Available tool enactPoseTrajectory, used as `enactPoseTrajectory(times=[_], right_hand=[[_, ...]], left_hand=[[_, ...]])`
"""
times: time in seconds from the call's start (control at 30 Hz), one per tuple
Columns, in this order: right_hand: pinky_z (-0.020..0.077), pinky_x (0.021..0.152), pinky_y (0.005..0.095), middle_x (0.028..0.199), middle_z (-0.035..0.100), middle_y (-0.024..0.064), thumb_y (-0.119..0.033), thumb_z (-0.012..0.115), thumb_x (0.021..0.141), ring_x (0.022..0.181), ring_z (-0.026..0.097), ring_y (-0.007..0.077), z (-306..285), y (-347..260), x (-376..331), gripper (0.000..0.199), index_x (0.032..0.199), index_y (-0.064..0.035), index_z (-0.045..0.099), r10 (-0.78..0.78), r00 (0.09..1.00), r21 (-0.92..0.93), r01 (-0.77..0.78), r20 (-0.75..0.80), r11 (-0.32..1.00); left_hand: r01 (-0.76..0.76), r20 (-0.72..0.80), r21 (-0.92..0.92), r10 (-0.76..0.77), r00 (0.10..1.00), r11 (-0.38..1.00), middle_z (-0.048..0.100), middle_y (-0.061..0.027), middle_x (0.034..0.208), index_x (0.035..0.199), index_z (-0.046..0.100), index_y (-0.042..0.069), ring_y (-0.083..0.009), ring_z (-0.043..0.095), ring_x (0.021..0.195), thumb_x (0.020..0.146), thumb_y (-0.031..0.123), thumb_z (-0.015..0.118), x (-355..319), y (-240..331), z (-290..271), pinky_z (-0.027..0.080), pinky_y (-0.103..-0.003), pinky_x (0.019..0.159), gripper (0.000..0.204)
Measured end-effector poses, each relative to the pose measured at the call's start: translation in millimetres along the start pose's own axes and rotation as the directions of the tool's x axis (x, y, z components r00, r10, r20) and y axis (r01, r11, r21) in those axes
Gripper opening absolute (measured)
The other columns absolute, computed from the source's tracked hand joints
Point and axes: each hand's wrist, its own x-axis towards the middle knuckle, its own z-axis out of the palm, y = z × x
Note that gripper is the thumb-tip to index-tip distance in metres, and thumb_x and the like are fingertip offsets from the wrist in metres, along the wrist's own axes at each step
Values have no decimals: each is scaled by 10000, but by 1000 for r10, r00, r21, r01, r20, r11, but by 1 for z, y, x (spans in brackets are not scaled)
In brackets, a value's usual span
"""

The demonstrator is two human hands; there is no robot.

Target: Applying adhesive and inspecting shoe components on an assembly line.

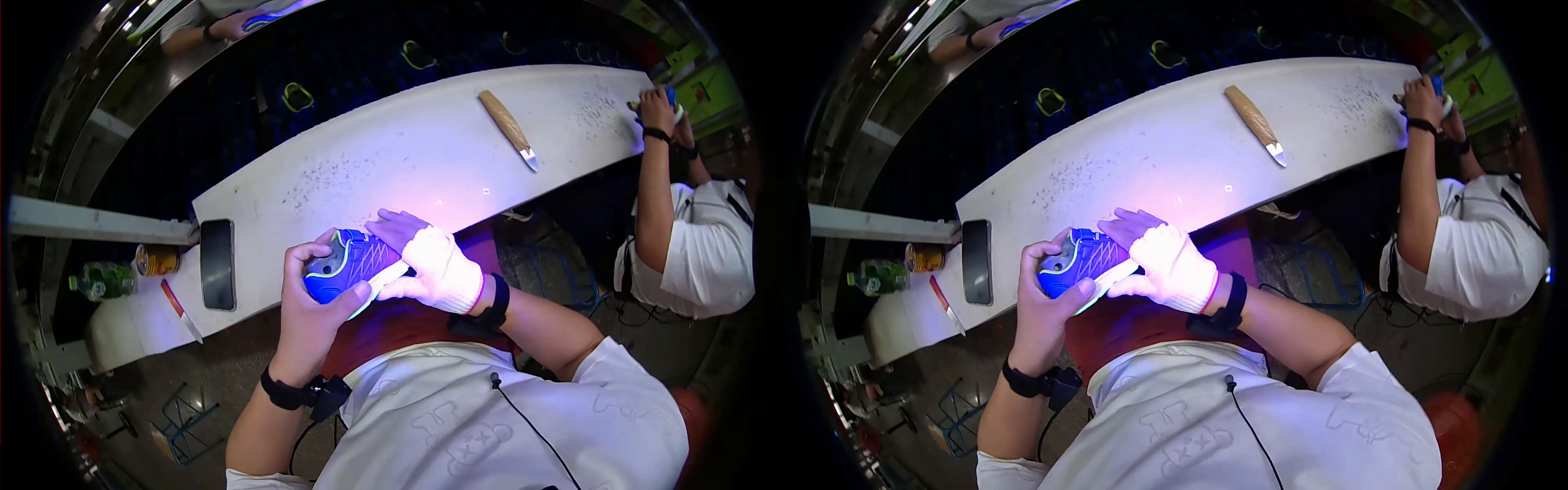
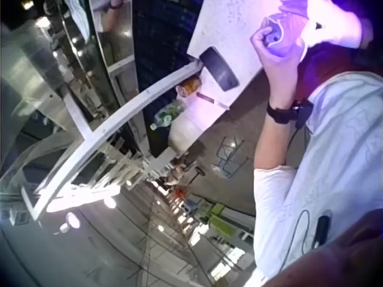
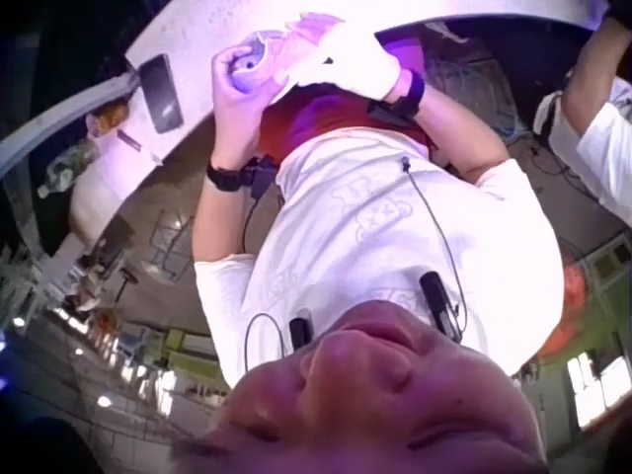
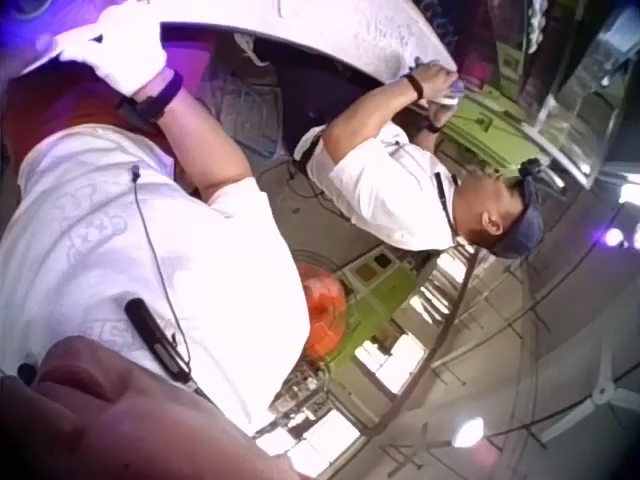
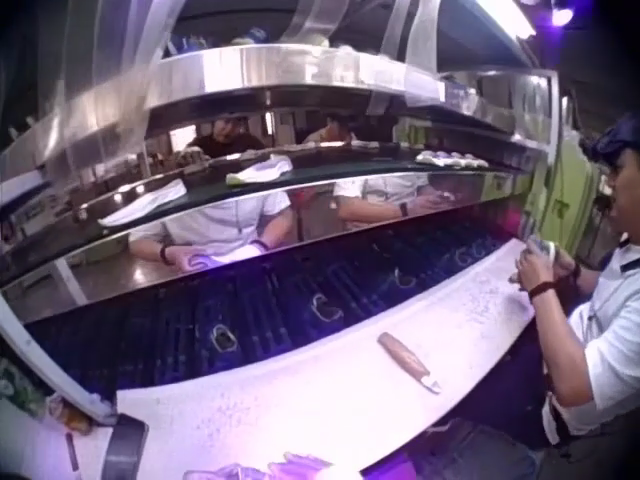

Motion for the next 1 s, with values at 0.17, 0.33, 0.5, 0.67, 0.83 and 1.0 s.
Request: enactPoseTrajectory(times=[0.17, 0.33, 0.5, 0.67, 0.83, 1.0], right_hand=[[501, 1078, 456, 1301, 699, 218, -466, 879, 768, 1248, 645, 380, 13, 11, 9, 924, 1504, -9, 555, 223, 914, -10, -234, 338, 972], [573, 861, 441, 1160, 719, 220, -374, 896, 779, 1024, 714, 345, -12, 4, 30, 817, 1463, -38, 600, 156, 957, 208, -210, 246, 955], [508, 1081, 468, 1326, 660, 248, -293, 863, 815, 1241, 642, 425, -30, 4, 7, 843, 1514, -16, 482, 131, 991, 430, -123, 11, 894], [447, 1172, 380, 1426, 646, 184, -157, 841, 812, 1372, 609, 268, -141, 9, 23, 929, 1599, 3, 372, -38, 955, 177, 93, -293, 980], [552, 1018, 383, 1286, 680, 203, -351, 846, 873, 1117, 695, 272, -364, -76, 175, 909, 1564, 20, 386, -276, 569, -309, 40, -775, 950], [581, 1019, 485, 1299, 720, 204, -390, 812, 889, 1140, 726, 394, -508, -160, 341, 653, 1422, -72, 611, -275, 596, -595, -445, -754, 669]], left_hand=[[-67, -112, 26, 69, 991, 997, 553, -202, 1504, 1265, 480, 56, -229, 570, 1320, 845, -33, 800, -1, -40, -10, 454, -390, 1147, 536], [-215, -26, 297, 233, 972, 930, 602, -219, 1436, 1251, 522, 26, -252, 609, 1279, 834, -10, 800, 23, -19, -13, 483, -378, 1111, 503], [-145, 258, 152, 103, 961, 978, 543, -229, 1536, 1451, 433, 27, -309, 648, 1287, 907, 95, 816, 46, 42, 19, 543, -410, 1070, 668], [-149, -166, -231, 112, 980, 961, 565, -212, 1490, 1541, 345, -4, -291, 682, 1198, 1005, 210, 767, 179, 41, -16, 583, -375, 979, 715], [59, -561, -39, -70, 825, 998, 626, -136, 1468, 1511, 481, 1, -313, 629, 1262, 839, 115, 843, 316, -14, -74, 481, -450, 1075, 772], [421, -664, 176, -209, 718, 890, 588, -179, 1514, 1620, 303, 21, -358, 574, 1377, 779, 265, 908, 366, -28, -62, 462, -500, 1125, 1063]])
